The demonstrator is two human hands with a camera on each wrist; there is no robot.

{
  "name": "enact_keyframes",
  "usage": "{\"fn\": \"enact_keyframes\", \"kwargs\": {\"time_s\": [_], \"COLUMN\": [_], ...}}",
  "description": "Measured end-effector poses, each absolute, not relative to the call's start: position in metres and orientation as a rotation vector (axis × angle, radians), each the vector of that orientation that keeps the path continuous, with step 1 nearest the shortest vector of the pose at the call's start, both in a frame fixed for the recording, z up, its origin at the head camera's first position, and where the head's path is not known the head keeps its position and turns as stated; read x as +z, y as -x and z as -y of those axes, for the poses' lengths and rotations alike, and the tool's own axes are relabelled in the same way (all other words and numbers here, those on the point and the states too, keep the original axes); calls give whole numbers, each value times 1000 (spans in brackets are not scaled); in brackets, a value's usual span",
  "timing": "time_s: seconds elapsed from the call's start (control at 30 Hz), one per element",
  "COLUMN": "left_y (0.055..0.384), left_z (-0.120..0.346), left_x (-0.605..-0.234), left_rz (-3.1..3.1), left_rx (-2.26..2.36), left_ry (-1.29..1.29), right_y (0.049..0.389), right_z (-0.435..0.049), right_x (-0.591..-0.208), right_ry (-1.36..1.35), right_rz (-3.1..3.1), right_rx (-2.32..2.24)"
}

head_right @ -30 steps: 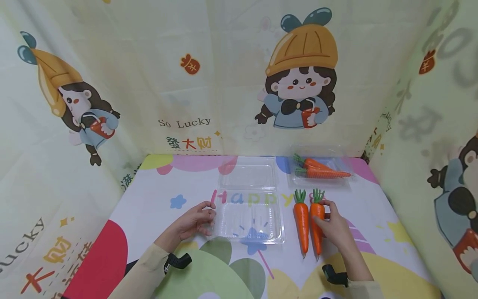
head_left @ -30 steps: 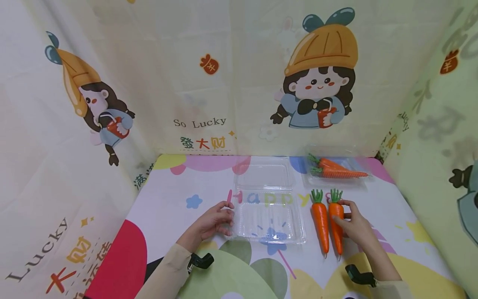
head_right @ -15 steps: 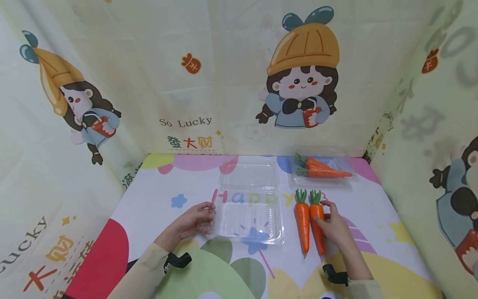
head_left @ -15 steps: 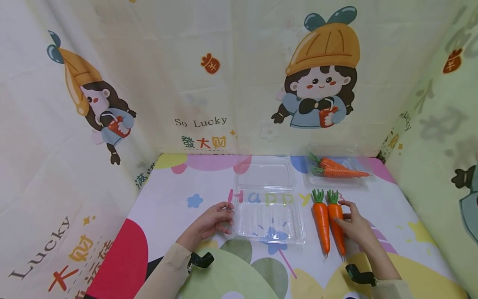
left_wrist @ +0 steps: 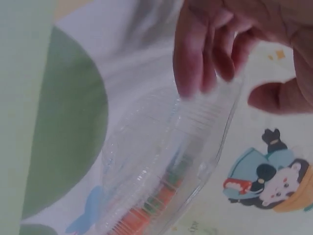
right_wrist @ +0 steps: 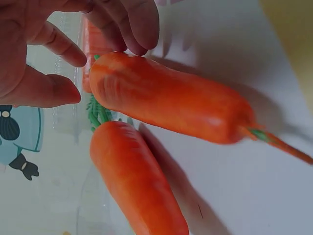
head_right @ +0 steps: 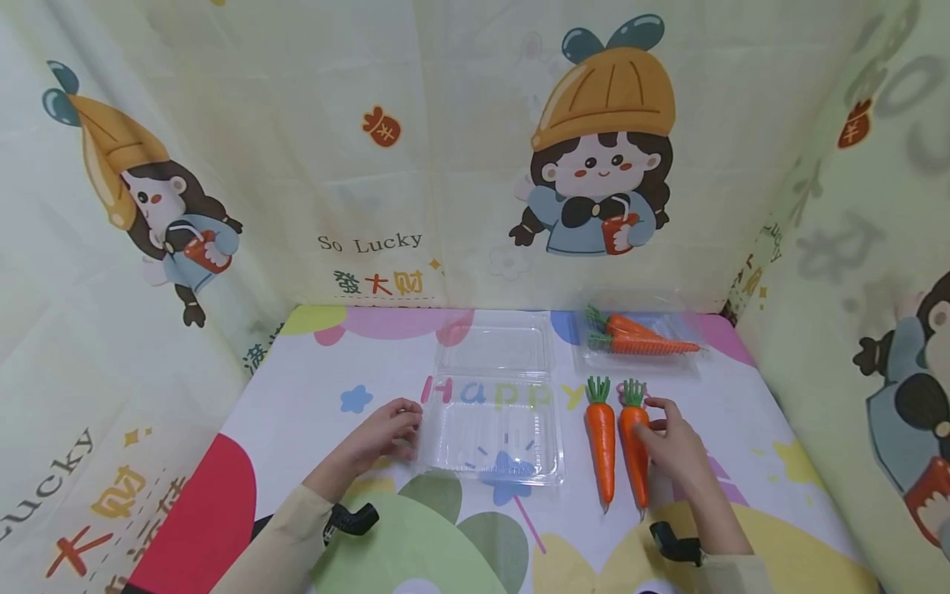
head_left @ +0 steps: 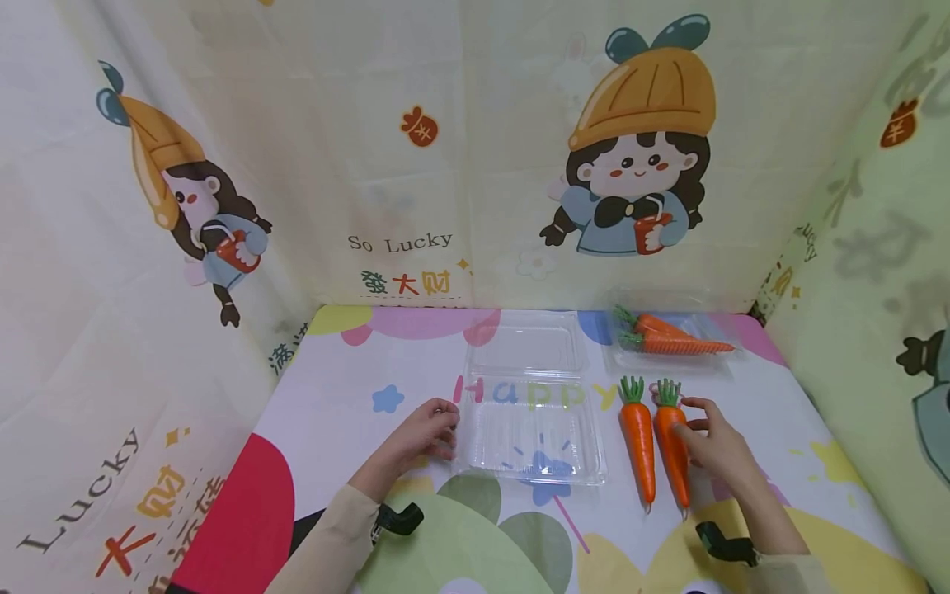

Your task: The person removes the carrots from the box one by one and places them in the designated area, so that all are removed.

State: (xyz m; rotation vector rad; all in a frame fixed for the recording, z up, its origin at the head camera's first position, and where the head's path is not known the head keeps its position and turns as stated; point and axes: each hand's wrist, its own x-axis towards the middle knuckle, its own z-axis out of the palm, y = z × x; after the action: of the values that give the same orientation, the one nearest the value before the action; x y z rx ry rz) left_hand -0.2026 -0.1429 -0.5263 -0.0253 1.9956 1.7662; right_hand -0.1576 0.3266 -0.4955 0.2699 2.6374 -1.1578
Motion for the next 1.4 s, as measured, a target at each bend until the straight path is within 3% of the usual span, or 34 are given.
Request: {"fn": "enact_keyframes", "kwargs": {"time_s": [0.13, 0.37, 0.73, 0.97, 1.4], "left_y": [198, 181, 154, 142, 142], "left_z": [135, 111, 68, 37, -37], "left_x": [-516, -493, -493, -501, -498], "left_rz": [-2430, -3051, -3043, -3020, -3127], "left_rx": [1571, 1060, 795, 791, 353], "left_ry": [-12, -311, -805, -992, -1248], "right_y": [159, 165, 180, 200, 254], "right_z": [-329, -331, -330, -329, -346], "right_x": [-494, -489, -475, -475, -478], "right_ry": [-272, -267, -191, -144, -40], "right_rz": [-2653, -2694, -2887, -3134, -3376], "right_rx": [-1125, -1062, -944, -930, -845]}}
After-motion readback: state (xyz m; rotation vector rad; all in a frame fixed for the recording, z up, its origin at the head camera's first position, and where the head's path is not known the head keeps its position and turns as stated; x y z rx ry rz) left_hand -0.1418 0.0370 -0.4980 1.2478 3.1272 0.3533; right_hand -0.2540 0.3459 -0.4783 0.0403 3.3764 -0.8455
